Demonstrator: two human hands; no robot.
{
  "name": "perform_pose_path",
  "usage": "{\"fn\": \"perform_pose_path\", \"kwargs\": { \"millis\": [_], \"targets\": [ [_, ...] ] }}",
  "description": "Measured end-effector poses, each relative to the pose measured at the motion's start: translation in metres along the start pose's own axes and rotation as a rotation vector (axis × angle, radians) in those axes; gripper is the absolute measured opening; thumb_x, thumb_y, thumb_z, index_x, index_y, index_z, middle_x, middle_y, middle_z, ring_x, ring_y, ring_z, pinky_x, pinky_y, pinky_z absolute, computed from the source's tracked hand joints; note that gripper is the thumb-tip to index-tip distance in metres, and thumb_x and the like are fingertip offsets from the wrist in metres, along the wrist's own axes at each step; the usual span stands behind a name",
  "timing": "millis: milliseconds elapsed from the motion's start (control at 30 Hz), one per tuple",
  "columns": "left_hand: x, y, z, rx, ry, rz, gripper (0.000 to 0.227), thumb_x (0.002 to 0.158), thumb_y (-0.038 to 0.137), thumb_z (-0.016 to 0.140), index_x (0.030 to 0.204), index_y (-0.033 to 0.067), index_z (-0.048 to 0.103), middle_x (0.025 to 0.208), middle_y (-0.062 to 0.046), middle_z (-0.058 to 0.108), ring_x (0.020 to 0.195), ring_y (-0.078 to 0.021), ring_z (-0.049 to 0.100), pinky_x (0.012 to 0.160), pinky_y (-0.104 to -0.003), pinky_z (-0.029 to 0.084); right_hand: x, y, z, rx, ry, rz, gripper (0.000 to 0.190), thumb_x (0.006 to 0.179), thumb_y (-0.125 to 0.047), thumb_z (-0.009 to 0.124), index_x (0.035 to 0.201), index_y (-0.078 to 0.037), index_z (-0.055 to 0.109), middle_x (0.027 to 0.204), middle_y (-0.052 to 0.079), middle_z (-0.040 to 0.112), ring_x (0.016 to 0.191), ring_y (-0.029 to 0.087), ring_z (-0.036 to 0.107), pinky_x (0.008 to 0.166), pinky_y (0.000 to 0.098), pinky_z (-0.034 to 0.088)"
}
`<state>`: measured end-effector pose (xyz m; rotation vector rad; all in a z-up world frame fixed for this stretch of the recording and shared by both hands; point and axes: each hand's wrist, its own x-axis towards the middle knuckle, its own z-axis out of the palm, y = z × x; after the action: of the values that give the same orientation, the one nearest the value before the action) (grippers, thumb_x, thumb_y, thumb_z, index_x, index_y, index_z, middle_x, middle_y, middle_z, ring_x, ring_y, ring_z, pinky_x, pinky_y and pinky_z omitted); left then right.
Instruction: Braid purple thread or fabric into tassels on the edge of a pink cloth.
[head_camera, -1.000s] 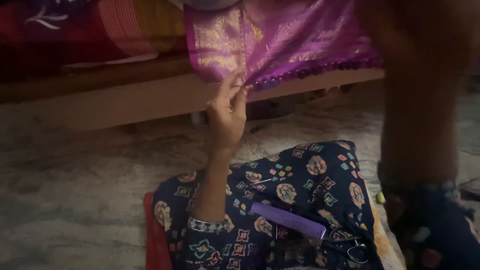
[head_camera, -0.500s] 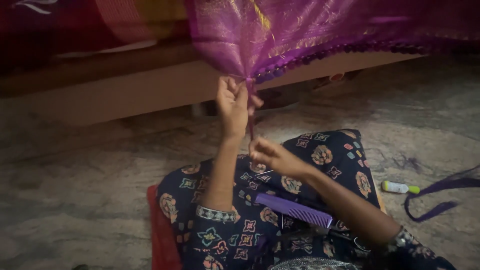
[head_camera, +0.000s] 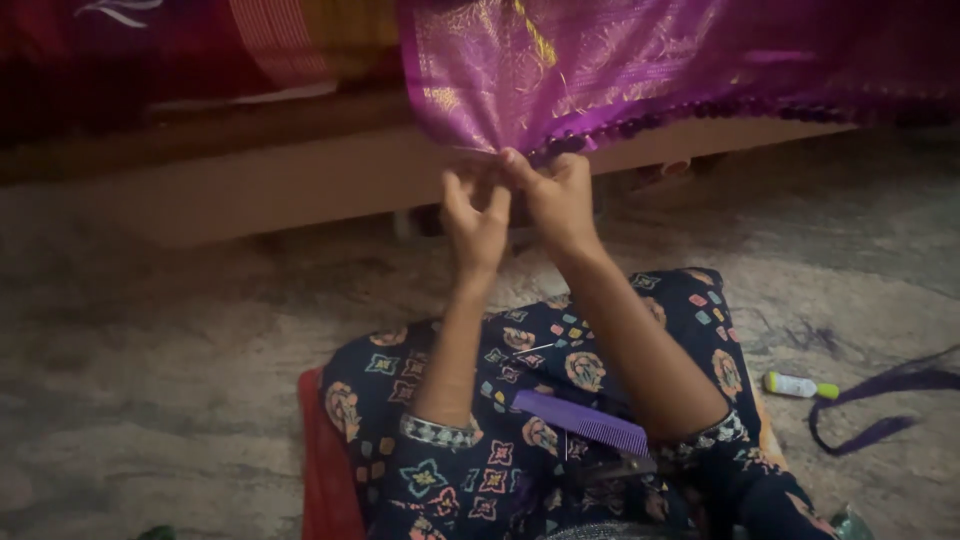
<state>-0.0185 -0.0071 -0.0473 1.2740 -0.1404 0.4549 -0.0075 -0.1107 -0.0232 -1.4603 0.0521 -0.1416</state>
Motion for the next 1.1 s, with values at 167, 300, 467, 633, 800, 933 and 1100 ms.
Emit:
{"fn": "perform_pose_path", "kwargs": {
  "millis": [167,300,467,633,800,933,1100],
  "targets": [
    [0.025,-0.032,-0.022,-0.255,-0.199,-0.261,0.022,0.096,0.021,0.065,0.099,0.0012,0.072,0.097,-0.005,0.072,0.093,-0.0112,0.068,0.095,-0.028,0.05,-0.009,0.024,0.005,-0.327,0.136,-0.306,0.023,0.097,-0.02,0.074,0.087,0.0,0.077,0.071,0.003,0.065,0.063,0.011,0.053,0.058,0.0331,0.04],
    [0.033,-0.037,-0.015,-0.237,-0.174,-0.394,0.022,0.098,0.024,0.072,0.088,0.005,0.073,0.083,-0.001,0.069,0.08,-0.0102,0.063,0.084,-0.026,0.046,-0.004,0.06,0.001,-0.438,0.184,-0.446,0.023,0.1,-0.017,0.074,0.092,0.004,0.071,0.073,0.008,0.061,0.069,0.013,0.053,0.062,0.0342,0.044],
    [0.035,-0.02,-0.009,-0.21,-0.195,-0.412,0.019,0.092,0.022,0.071,0.092,0.0045,0.079,0.088,-0.002,0.077,0.082,-0.0107,0.067,0.08,-0.027,0.049,-0.033,0.016,-0.011,-0.345,-0.014,-0.599,0.025,0.097,-0.011,0.068,0.119,0.002,0.064,0.096,0.017,0.068,0.086,0.024,0.065,0.076,0.037,0.053],
    [0.049,-0.035,-0.02,-0.173,-0.203,-0.406,0.017,0.09,0.016,0.074,0.095,0.0006,0.079,0.097,-0.008,0.08,0.092,-0.0126,0.072,0.091,-0.024,0.051,-0.126,0.162,-0.119,-1.028,-0.536,-0.483,0.049,0.085,-0.008,0.072,0.13,-0.002,0.052,0.112,0.023,0.066,0.099,0.041,0.067,0.085,0.0458,0.056],
    [0.054,-0.027,-0.023,-0.243,-0.183,-0.569,0.015,0.087,0.014,0.077,0.093,0.0003,0.076,0.094,-0.012,0.077,0.08,-0.0188,0.072,0.075,-0.033,0.056,-0.193,0.162,-0.171,-1.07,-1.121,0.126,0.062,0.085,-0.014,0.076,0.141,-0.011,0.05,0.117,0.027,0.065,0.105,0.045,0.066,0.091,0.0498,0.055],
    [0.053,-0.01,-0.022,-0.293,-0.233,-0.606,0.018,0.086,0.014,0.074,0.095,-0.002,0.074,0.09,-0.014,0.076,0.077,-0.022,0.075,0.072,-0.04,0.064,-0.185,0.146,-0.173,-1.164,-1.008,0.334,0.055,0.08,-0.007,0.069,0.133,-0.013,0.057,0.113,0.019,0.072,0.104,0.038,0.071,0.091,0.0449,0.059],
    [0.059,-0.017,-0.021,-0.296,-0.229,-0.632,0.018,0.088,0.015,0.074,0.094,-0.0023,0.072,0.086,-0.013,0.074,0.074,-0.0228,0.072,0.068,-0.042,0.065,-0.172,0.179,-0.186,-0.924,-1.012,0.446,0.079,0.078,0.0,0.057,0.153,-0.023,0.044,0.112,0.012,0.076,0.095,0.028,0.078,0.094,0.0361,0.06]
  ]
}}
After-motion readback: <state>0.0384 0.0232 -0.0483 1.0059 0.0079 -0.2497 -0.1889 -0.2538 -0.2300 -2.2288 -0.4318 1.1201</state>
